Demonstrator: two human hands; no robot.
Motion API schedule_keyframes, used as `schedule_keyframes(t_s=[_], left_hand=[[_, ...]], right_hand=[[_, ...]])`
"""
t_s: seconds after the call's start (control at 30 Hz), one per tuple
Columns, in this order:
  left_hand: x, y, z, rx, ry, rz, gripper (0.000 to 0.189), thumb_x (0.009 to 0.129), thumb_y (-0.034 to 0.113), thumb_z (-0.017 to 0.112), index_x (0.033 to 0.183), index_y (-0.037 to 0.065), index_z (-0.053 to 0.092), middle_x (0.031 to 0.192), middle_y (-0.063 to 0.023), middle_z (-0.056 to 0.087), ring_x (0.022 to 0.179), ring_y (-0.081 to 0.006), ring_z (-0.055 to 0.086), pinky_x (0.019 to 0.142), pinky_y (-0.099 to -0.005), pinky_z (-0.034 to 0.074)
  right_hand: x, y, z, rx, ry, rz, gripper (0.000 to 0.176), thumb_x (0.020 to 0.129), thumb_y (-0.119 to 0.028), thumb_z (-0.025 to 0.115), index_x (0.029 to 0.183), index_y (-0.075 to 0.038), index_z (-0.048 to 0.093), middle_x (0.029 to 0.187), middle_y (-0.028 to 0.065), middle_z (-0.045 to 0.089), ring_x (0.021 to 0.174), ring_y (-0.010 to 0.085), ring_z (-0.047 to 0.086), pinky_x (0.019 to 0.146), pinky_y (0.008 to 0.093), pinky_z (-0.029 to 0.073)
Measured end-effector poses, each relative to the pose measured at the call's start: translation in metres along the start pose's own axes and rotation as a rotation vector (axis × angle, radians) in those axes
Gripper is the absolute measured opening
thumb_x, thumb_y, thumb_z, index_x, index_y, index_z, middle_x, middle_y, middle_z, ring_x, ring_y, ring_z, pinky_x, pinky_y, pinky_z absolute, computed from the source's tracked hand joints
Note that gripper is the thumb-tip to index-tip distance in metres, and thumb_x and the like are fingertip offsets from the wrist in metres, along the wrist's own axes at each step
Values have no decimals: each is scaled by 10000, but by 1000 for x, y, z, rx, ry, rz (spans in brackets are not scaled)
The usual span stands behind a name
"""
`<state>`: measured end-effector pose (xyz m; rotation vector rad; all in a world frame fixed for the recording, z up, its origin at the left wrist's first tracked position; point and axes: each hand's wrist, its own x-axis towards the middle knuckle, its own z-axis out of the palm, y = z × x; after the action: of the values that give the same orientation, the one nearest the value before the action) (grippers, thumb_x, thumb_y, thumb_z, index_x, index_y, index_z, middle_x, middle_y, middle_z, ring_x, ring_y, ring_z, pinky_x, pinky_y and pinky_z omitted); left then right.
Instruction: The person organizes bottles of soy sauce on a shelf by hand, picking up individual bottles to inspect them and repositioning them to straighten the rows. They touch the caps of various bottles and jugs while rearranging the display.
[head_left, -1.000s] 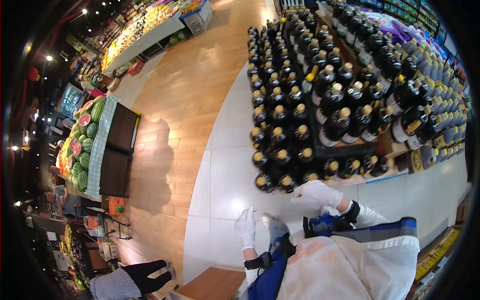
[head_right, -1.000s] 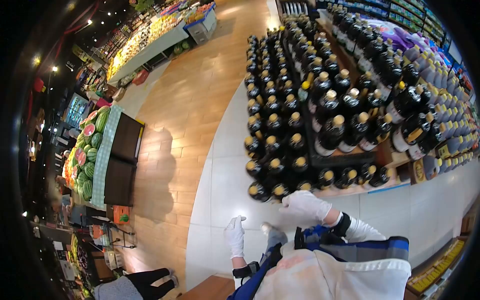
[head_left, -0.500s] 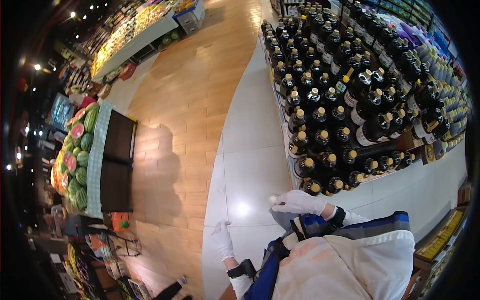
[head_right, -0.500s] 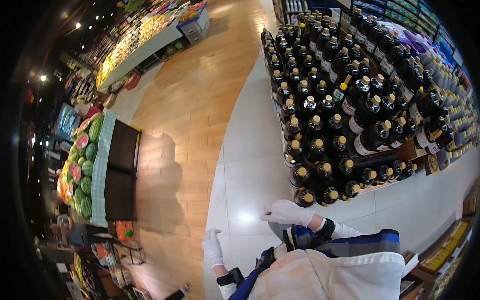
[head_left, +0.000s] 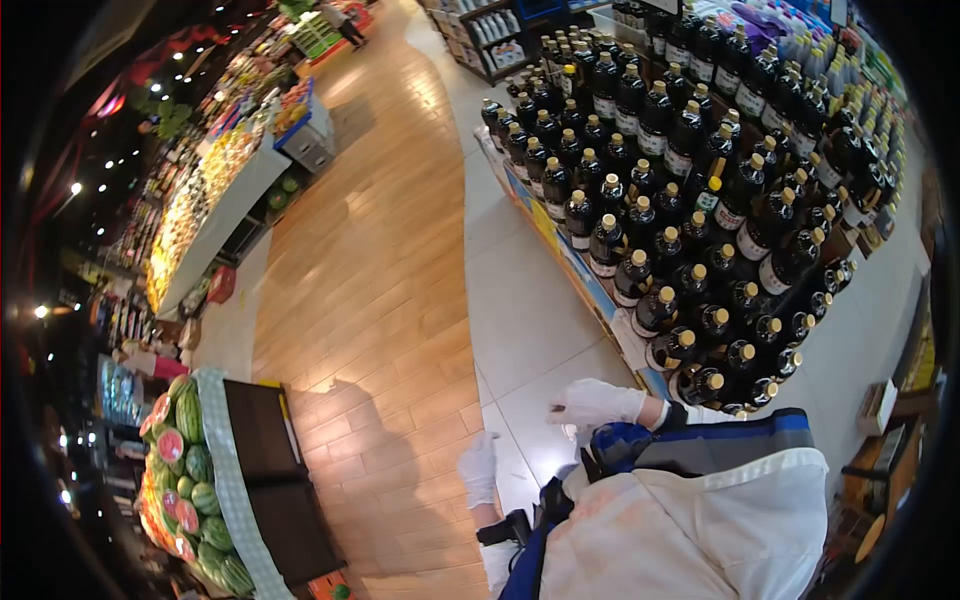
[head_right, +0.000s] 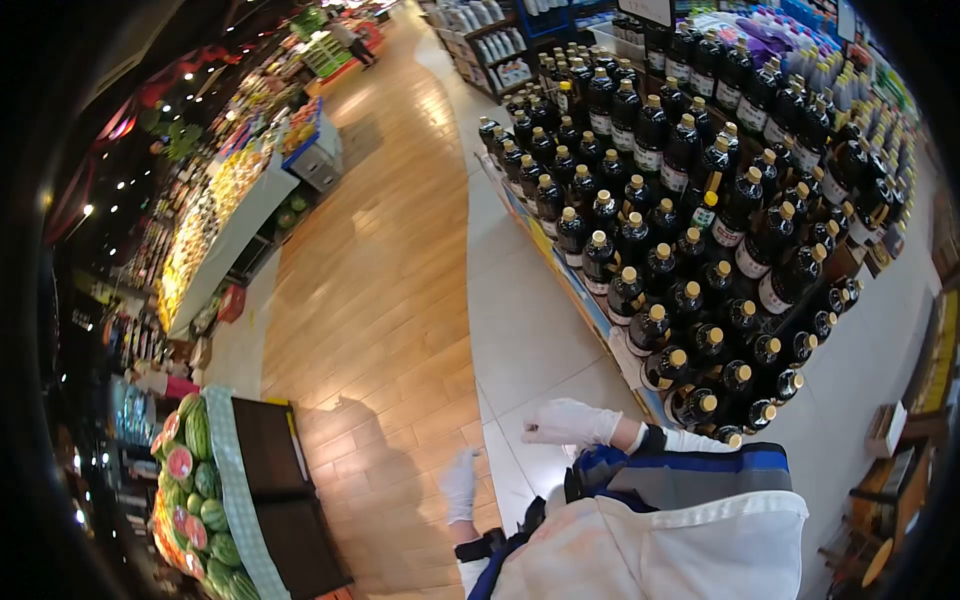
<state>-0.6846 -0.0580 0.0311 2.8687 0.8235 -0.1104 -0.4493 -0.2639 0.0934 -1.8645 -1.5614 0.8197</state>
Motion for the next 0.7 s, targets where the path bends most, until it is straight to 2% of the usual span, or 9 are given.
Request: schedule_keyframes(t_s=[0.03,0.07,0.13,0.23,0.33,0.43,0.53,0.6,0.7], left_hand=[[15,-19,-10,75,9,1,214,996,249,482,1042,226,690,916,-76,714,723,-300,686,648,-413,536],[27,-43,-12,-62,56,-46,218,991,232,490,1008,210,706,851,-78,702,665,-258,659,606,-383,519],[55,-88,-10,-337,165,-145,236,981,197,506,940,177,738,720,-83,678,548,-172,606,521,-322,484],[98,-130,-28,-673,8,-465,286,1018,252,474,969,126,727,734,-87,663,610,-202,628,569,-338,487],[150,-183,-24,-865,-28,-634,326,1013,256,457,964,75,725,677,-73,635,589,-154,601,564,-312,463],[210,-247,-26,-843,22,-573,348,1008,302,470,953,68,721,637,-76,628,558,-155,584,574,-314,468],[294,-326,-28,-655,31,-390,339,1002,320,484,974,76,718,629,-75,629,553,-158,585,581,-310,472],[359,-361,-54,-708,35,-440,333,1005,323,478,999,89,714,625,-72,627,563,-161,592,586,-313,475],[461,-400,-94,-780,35,-534,331,1012,326,470,1016,101,712,632,-66,630,586,-160,603,587,-319,472]], right_hand=[[19,-3,-13,-9,27,-1,372,940,-390,549,1000,-51,689,926,246,684,896,449,648,813,515,499],[37,-6,-22,-49,2,23,372,937,-389,557,1001,-46,687,927,235,688,899,434,651,807,506,501],[73,-13,-40,60,57,146,363,939,-385,559,1010,-56,695,932,228,690,904,423,654,812,496,504],[132,-8,-62,116,122,262,355,949,-384,554,1033,-73,703,948,220,692,909,413,660,826,480,509],[194,5,-79,125,175,361,376,966,-416,556,1059,-77,690,934,214,692,891,409,661,817,473,512],[271,23,-90,119,245,399,381,970,-425,563,1051,-74,688,915,215,689,873,407,660,802,475,509],[360,53,-108,54,311,398,370,966,-412,572,1012,-65,693,891,211,686,856,399,664,788,474,510],[421,60,-145,58,334,428,325,954,-379,589,993,-78,706,887,194,697,853,386,673,781,461,528],[506,56,-206,-71,487,505,323,952,-366,601,970,-57,696,875,195,695,849,390,670,776,456,532]])
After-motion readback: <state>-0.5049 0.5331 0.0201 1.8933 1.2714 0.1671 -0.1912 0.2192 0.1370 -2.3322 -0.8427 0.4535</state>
